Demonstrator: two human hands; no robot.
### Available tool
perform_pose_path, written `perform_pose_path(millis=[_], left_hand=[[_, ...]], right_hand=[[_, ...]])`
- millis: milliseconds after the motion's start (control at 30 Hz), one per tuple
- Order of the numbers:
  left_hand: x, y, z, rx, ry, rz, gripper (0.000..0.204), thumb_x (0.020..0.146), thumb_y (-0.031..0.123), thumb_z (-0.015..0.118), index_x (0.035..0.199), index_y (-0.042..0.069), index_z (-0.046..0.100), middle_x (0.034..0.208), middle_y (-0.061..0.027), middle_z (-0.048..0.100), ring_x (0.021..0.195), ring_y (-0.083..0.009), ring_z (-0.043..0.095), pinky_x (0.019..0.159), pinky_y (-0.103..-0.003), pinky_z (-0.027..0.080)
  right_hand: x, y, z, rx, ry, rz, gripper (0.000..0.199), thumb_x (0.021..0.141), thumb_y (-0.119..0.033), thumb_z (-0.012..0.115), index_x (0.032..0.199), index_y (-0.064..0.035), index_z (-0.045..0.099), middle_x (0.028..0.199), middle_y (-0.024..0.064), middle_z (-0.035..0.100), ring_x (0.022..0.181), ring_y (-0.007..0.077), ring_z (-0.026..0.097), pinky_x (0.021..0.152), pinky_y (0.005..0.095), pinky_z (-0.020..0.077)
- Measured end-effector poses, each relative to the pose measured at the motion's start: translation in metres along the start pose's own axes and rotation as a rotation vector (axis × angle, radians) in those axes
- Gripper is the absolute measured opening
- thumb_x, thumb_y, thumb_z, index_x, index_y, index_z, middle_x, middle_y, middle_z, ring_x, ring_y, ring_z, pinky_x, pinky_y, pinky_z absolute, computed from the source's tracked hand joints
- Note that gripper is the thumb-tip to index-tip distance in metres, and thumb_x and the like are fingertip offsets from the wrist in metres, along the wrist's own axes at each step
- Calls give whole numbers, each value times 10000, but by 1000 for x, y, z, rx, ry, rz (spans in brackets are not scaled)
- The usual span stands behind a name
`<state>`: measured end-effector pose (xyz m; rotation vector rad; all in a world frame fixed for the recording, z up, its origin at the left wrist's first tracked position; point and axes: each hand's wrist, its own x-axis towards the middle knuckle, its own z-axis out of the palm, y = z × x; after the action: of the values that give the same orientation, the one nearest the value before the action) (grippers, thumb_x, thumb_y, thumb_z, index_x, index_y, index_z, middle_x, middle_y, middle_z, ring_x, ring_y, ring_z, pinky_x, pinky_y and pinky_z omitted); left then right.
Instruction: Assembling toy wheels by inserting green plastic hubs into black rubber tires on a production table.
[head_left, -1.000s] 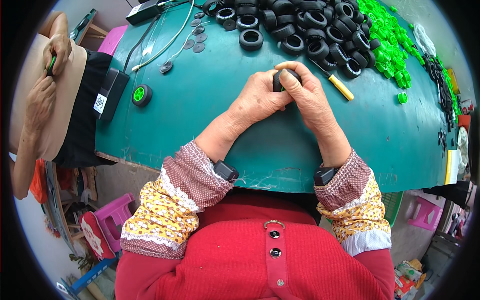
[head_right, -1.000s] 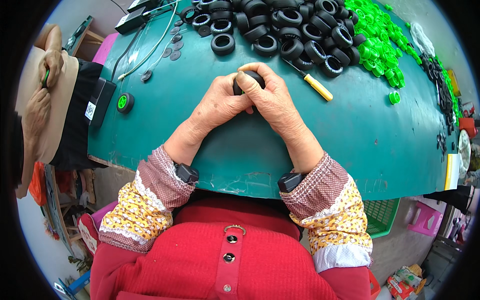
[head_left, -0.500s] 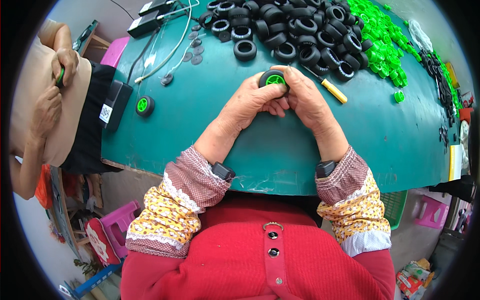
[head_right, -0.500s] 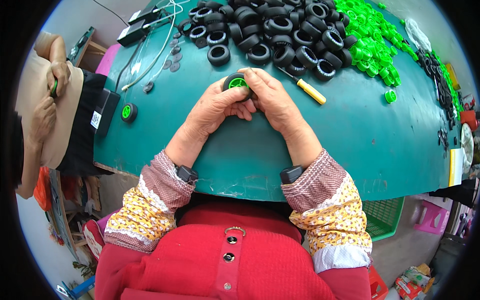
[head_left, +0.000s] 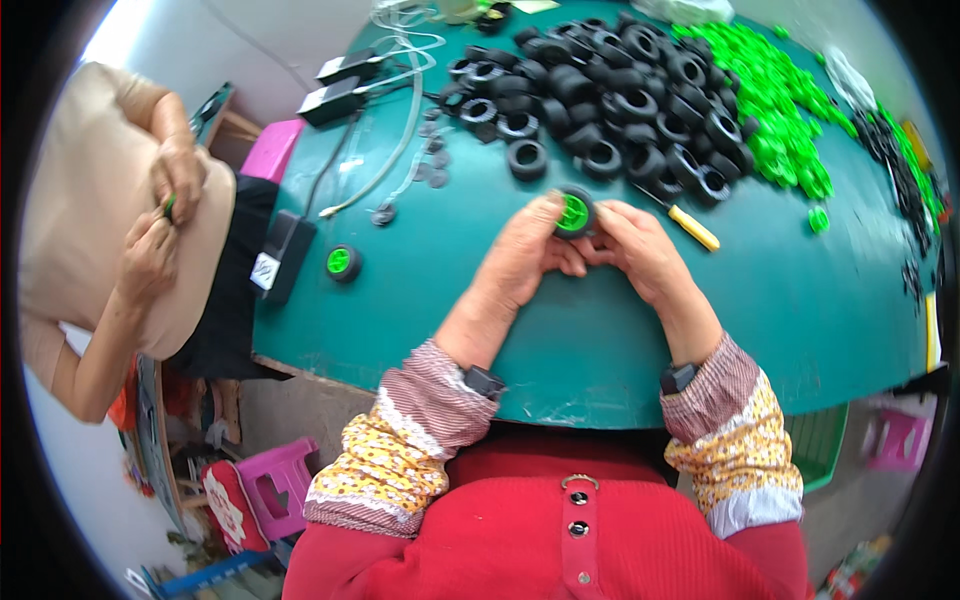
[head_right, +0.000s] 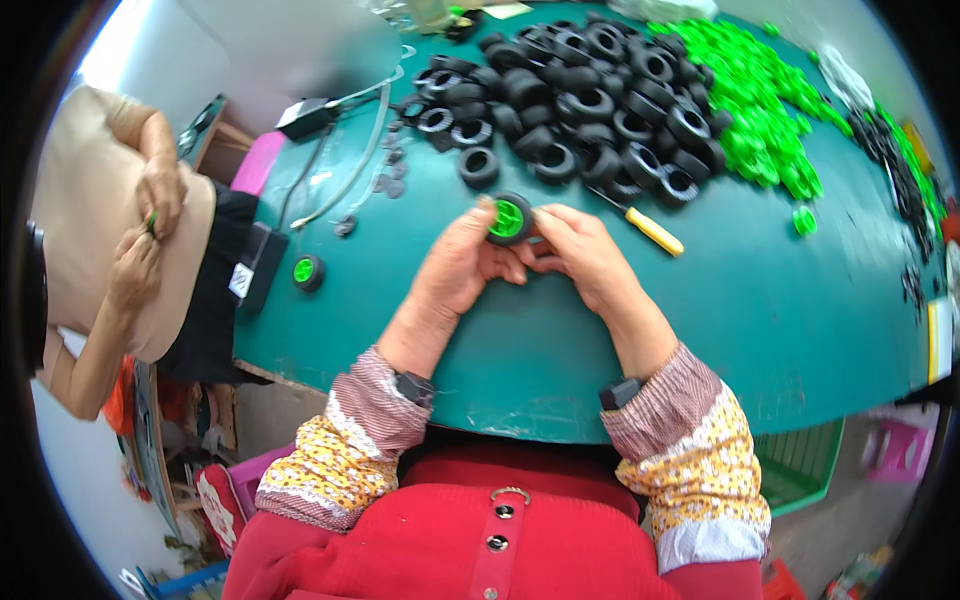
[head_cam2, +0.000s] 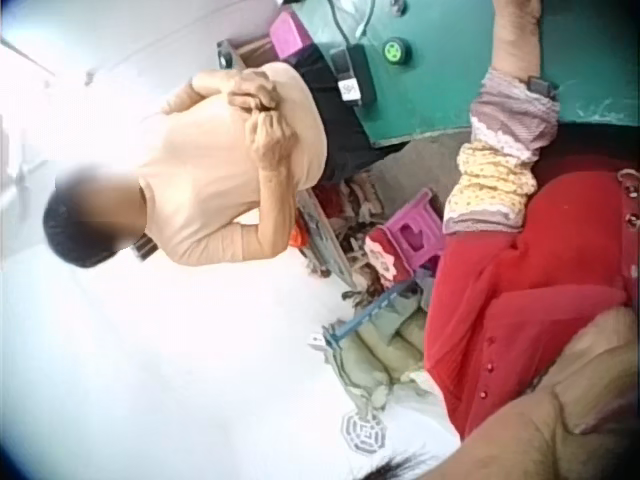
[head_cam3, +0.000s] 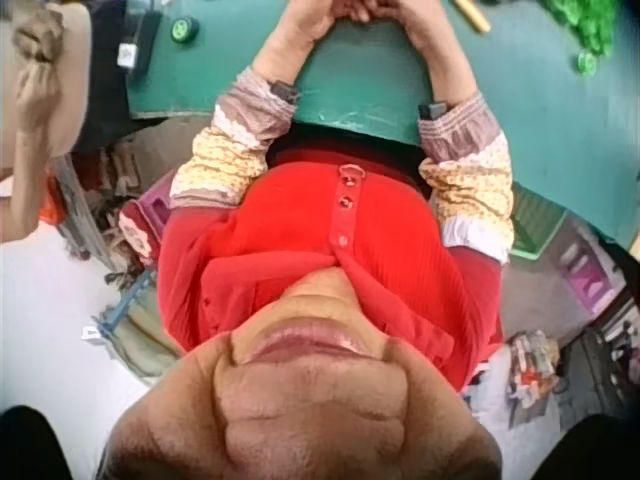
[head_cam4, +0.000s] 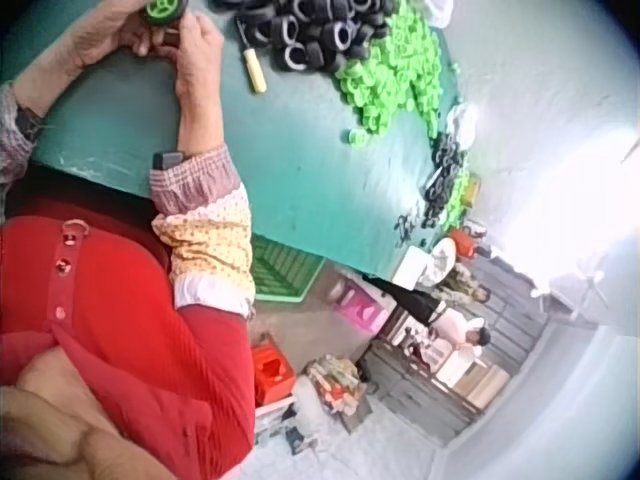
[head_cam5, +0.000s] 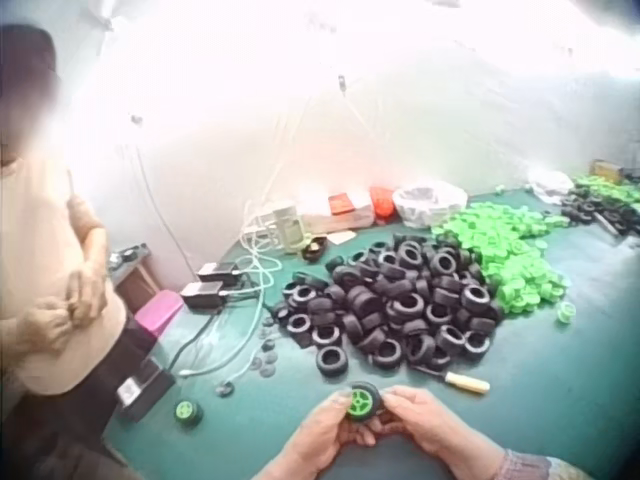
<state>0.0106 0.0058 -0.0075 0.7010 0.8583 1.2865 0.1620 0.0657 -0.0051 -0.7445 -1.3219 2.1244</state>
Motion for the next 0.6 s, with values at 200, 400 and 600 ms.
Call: perform_pose_path(millis=[200, 400, 600], left_hand=[[-7, 5, -3, 53, 4, 63, 330, 849, 370, 515, 931, 51, 521, 706, -74, 586, 538, -124, 564, 490, -208, 463], [-3, 5, 2, 348, 61, 85, 301, 805, 318, 596, 844, 23, 545, 659, -38, 560, 532, -82, 522, 466, -199, 432], [12, -6, -3, 551, 213, 343, 277, 784, 230, 621, 890, -17, 553, 705, -23, 570, 685, -79, 507, 614, -244, 440]], right_hand=[[0, -1, 8, -40, 7, -16, 288, 890, -302, 458, 969, -39, 545, 803, 29, 575, 709, 89, 547, 623, 207, 439], [-2, 1, 19, -229, 109, -117, 303, 894, -320, 455, 932, -36, 556, 743, 8, 570, 630, 62, 528, 562, 170, 420], [8, -4, 1, -301, 107, -185, 277, 877, -313, 495, 899, -44, 559, 731, -1, 563, 590, 49, 515, 503, 160, 413]])
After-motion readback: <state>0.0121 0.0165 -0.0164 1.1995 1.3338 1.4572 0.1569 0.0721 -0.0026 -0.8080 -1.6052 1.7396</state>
